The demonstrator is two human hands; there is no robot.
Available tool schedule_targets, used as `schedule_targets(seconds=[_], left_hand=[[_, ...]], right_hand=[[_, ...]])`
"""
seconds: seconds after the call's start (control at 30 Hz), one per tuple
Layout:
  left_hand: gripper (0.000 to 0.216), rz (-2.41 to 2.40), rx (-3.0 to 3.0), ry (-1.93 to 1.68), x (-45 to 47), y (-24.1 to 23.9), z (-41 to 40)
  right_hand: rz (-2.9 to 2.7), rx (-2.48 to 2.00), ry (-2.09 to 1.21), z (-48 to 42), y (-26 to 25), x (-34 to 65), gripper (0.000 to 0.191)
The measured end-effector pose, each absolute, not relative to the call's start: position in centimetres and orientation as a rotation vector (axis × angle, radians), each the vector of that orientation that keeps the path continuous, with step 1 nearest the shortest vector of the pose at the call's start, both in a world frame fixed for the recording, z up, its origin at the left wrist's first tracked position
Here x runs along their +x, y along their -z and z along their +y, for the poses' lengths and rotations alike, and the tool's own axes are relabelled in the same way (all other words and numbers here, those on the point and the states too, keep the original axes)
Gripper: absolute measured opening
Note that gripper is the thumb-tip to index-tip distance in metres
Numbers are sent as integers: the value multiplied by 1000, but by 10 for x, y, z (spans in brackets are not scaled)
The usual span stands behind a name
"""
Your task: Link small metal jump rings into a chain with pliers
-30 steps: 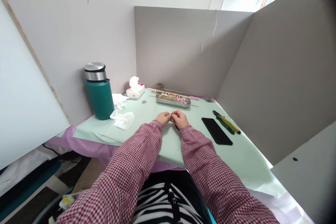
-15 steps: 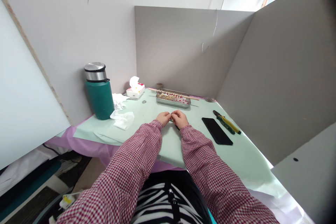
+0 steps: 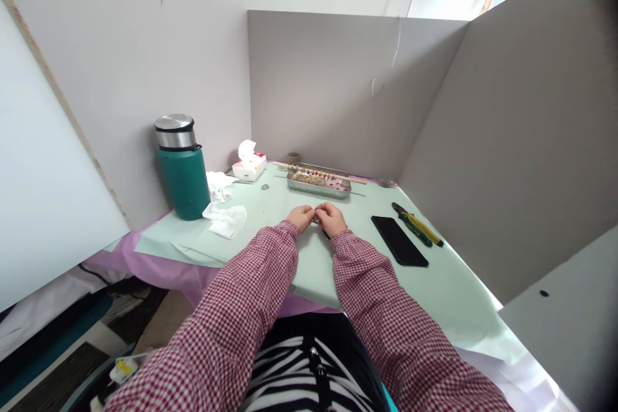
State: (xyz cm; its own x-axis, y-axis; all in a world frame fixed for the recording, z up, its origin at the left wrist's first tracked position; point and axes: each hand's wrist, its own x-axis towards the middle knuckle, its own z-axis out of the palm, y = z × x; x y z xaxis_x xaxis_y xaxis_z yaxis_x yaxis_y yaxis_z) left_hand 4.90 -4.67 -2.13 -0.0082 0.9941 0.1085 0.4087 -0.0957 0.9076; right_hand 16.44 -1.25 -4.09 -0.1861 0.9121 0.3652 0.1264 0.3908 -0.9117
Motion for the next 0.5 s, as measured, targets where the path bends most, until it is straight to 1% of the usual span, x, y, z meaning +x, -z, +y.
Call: schedule_targets(seconds=[0.5], left_hand=[[21,1491,1628,-1076,48,24,-44]], right_hand=[[-1648,-958,-846,-13,41,165,14]])
